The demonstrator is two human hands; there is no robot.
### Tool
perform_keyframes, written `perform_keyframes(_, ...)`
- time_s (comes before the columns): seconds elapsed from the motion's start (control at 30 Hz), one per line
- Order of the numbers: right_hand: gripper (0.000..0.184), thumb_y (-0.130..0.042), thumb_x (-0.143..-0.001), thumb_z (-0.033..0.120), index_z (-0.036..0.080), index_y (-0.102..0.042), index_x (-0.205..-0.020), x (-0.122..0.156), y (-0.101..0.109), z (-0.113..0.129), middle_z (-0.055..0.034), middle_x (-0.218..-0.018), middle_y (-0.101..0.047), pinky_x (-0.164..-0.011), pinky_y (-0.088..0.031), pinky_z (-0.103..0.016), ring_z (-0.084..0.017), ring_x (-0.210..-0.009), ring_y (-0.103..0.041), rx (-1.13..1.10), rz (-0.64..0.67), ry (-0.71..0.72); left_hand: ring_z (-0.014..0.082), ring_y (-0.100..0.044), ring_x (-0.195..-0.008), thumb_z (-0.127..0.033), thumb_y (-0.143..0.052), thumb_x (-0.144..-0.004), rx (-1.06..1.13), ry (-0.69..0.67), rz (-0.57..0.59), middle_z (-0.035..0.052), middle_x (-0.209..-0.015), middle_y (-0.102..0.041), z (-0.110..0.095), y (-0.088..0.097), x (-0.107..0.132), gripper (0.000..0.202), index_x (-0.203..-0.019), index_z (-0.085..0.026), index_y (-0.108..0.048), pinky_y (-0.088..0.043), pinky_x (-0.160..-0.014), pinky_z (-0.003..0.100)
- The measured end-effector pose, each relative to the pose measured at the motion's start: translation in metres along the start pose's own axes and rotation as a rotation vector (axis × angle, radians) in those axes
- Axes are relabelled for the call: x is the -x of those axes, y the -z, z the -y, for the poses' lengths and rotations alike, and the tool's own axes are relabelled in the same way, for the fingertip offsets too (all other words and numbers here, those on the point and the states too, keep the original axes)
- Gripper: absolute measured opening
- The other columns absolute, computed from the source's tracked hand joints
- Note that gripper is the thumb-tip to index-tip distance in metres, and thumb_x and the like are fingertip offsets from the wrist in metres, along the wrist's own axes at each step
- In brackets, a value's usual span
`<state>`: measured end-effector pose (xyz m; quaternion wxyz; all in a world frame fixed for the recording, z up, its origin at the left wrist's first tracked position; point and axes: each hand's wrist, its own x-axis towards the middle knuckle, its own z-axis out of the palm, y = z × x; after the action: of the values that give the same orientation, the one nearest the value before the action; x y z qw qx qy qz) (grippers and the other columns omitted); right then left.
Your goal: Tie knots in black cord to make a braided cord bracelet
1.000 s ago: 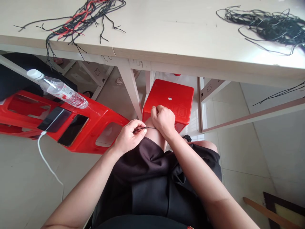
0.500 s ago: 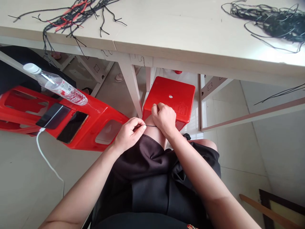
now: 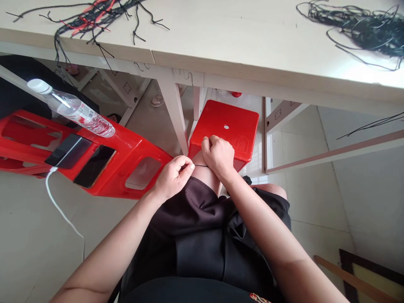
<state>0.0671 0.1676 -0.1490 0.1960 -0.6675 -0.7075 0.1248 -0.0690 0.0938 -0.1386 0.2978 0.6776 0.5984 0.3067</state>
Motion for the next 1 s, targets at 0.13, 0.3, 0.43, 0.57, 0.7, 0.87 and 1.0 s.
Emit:
perform_keyframes(0.13, 0.035, -0.036, -0.09, 0.034, 0.018, -0.056, -0.066, 0.0003, -0.0002, 0.0001, -0.0038, -0.066, -0.063, -0.052, -0.026, -0.024, -0.016, -0.06, -0.057, -0.006, -0.006, 0.023, 0.0105, -0.053, -0.063, -0.026, -0.055, -0.079, 0.084, 0.043, 0.012, -0.0018, -0.073, -0.058, 0.0016, 0.0001, 0.0031, 0.007, -0.082, -0.019, -0.054, -0.045, -0.059, 0.021)
perform_keyframes(0.3, 0.035, -0.036, -0.09, 0.033, 0.017, -0.055, -0.065, 0.001, -0.0001, -0.0001, -0.0038, -0.066, -0.063, -0.052, -0.025, -0.024, -0.015, -0.06, -0.056, -0.01, -0.007, 0.011, 0.0099, -0.052, -0.062, -0.026, -0.053, -0.08, 0.098, 0.028, 0.004, -0.0018, -0.071, -0.056, 0.0022, -0.0006, 0.0024, 0.007, -0.077, -0.019, -0.054, -0.044, -0.057, 0.021)
perform_keyframes(0.43, 0.035, -0.036, -0.09, 0.034, 0.017, -0.055, -0.066, 0.0005, 0.0007, -0.0001, -0.0039, -0.066, -0.063, -0.052, -0.026, -0.024, -0.016, -0.061, -0.057, -0.009, 0.006, 0.0, 0.0116, -0.053, -0.068, -0.028, -0.052, -0.082, 0.059, 0.014, 0.002, -0.0008, -0.074, -0.057, 0.0011, 0.0, 0.0004, 0.01, -0.077, -0.02, -0.054, -0.045, -0.063, 0.022)
perform_keyframes(0.57, 0.034, -0.037, -0.09, 0.033, 0.018, -0.056, -0.066, -0.0001, 0.0009, 0.0001, -0.0039, -0.067, -0.064, -0.053, -0.026, -0.024, -0.016, -0.062, -0.058, -0.01, 0.0, 0.003, 0.0125, -0.053, -0.071, -0.027, -0.051, -0.083, 0.056, 0.0, 0.006, -0.0002, -0.076, -0.056, 0.0008, 0.0005, -0.0001, 0.01, -0.076, -0.02, -0.054, -0.045, -0.066, 0.023)
perform_keyframes(0.7, 0.035, -0.036, -0.09, 0.034, 0.017, -0.056, -0.067, 0.0, -0.0001, 0.0001, -0.004, -0.067, -0.063, -0.053, -0.027, -0.025, -0.016, -0.062, -0.058, -0.015, 0.008, 0.003, 0.0134, -0.054, -0.074, -0.029, -0.049, -0.084, 0.055, -0.001, 0.003, 0.0003, -0.076, -0.056, 0.0022, 0.0002, -0.0004, 0.014, -0.075, -0.02, -0.054, -0.045, -0.069, 0.023)
perform_keyframes(0.87, 0.036, -0.035, -0.09, 0.034, 0.018, -0.055, -0.065, 0.0002, -0.0012, -0.0007, -0.0032, -0.065, -0.062, -0.052, -0.026, -0.025, -0.015, -0.06, -0.056, -0.022, -0.001, 0.006, 0.0129, -0.054, -0.074, -0.029, -0.048, -0.086, 0.06, -0.018, -0.007, 0.0002, -0.074, -0.056, 0.0037, 0.0001, -0.0003, 0.017, -0.073, -0.019, -0.055, -0.045, -0.07, 0.024)
perform_keyframes(1.0, 0.034, -0.036, -0.09, 0.034, 0.018, -0.055, -0.066, 0.0, -0.0012, -0.0008, -0.0039, -0.067, -0.063, -0.053, -0.026, -0.025, -0.015, -0.06, -0.056, -0.029, -0.005, 0.007, 0.0126, -0.056, -0.072, -0.028, -0.053, -0.082, 0.104, 0.023, 0.006, 0.0011, -0.077, -0.058, 0.004, 0.0004, 0.0024, 0.011, -0.08, -0.018, -0.058, -0.047, -0.067, 0.024)
